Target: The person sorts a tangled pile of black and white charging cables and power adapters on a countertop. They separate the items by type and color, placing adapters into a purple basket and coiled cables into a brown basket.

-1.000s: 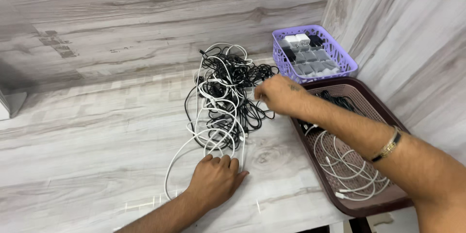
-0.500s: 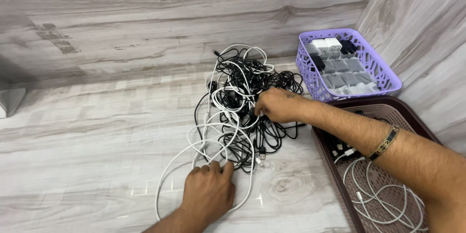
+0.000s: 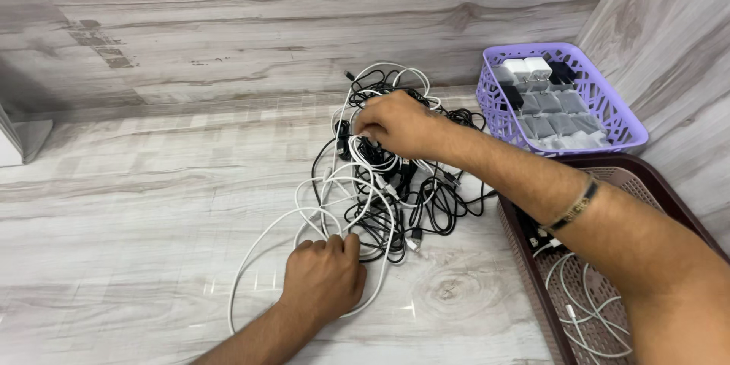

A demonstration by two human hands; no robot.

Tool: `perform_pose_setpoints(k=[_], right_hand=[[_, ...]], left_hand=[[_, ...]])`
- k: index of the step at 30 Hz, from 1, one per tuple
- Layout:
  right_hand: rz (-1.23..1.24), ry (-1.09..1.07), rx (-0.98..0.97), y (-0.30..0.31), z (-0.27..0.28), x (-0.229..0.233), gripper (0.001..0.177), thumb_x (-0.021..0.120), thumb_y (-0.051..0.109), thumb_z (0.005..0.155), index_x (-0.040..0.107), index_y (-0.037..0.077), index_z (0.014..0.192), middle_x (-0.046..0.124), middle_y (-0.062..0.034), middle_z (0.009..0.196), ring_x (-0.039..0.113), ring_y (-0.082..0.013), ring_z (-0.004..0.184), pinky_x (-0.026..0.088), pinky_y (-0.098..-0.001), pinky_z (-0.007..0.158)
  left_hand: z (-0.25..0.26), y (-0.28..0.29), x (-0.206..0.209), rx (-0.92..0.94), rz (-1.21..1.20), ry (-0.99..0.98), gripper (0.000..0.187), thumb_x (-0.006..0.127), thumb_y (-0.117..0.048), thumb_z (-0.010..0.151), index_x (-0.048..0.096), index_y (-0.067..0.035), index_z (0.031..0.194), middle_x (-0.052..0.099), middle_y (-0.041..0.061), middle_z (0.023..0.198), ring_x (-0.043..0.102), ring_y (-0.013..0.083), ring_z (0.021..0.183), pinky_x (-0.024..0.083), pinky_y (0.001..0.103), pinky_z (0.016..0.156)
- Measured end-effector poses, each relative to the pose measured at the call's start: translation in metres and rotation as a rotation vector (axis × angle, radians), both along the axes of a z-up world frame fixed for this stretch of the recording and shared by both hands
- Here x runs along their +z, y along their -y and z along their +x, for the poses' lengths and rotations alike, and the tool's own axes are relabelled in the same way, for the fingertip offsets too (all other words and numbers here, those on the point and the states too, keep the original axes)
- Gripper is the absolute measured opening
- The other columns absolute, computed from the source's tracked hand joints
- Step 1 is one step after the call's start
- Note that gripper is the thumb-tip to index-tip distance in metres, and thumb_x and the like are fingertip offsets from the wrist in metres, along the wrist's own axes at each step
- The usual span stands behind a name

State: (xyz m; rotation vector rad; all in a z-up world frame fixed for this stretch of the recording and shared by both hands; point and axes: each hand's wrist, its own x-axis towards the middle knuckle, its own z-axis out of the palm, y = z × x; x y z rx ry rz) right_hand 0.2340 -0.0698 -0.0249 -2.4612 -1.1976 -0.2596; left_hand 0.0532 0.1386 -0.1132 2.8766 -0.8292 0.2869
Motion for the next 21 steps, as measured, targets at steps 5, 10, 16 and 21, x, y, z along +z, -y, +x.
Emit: perform_pose_setpoints(k=[5, 10, 16, 21], right_hand=[[-0.274, -0.15, -0.141, -0.054, 0.039, -0.015, 0.021, 0.069, 0.024, 0.093, 0.077, 0.01, 0.106, 0.077, -0.0119, 0.105, 0.073, -0.0324, 0.099, 0.057, -0.0428, 0.088], [-0.598, -0.343, -0.543, -0.087, 0.035, -0.012, 0.06, 0.079, 0.057, 0.084, 0.07, 0.012, 0.121, 0.069, -0.0136, 0.123, 0.066, -0.0321, 0.114, 0.057, -0.044, 0.092], [-0.633, -0.443, -0.683, -0.105, 0.031, -0.005, 0.058, 0.088, 0.04, 0.075, 0.074, 0.007, 0.12, 0.072, -0.0135, 0.122, 0.072, -0.03, 0.11, 0.063, -0.0444, 0.085], [-0.387, -0.563, -0.678, -0.085, 0.021, 0.018, 0.047, 0.086, 0.035, 0.072, 0.081, 0.003, 0.106, 0.078, -0.0155, 0.11, 0.076, -0.029, 0.099, 0.061, -0.0394, 0.082]], left_hand=[[0.003, -0.004, -0.004, -0.025, -0.144, -0.056, 0.019, 0.066, -0.023, 0.082, 0.06, -0.005, 0.084, 0.066, 0.013, 0.07, 0.066, 0.0312, 0.053, 0.054, 0.046, 0.053], [0.005, -0.008, -0.005, -0.026, -0.187, -0.067, 0.021, 0.065, -0.024, 0.083, 0.061, -0.004, 0.085, 0.065, 0.013, 0.07, 0.065, 0.0322, 0.054, 0.053, 0.047, 0.053], [0.005, -0.009, -0.01, -0.036, -0.188, -0.077, 0.021, 0.065, -0.024, 0.084, 0.06, -0.004, 0.085, 0.065, 0.013, 0.07, 0.066, 0.0326, 0.055, 0.054, 0.047, 0.054], [0.004, -0.008, -0.009, -0.043, -0.241, -0.033, 0.02, 0.066, -0.023, 0.082, 0.06, -0.004, 0.082, 0.066, 0.014, 0.07, 0.066, 0.0343, 0.055, 0.054, 0.048, 0.053]])
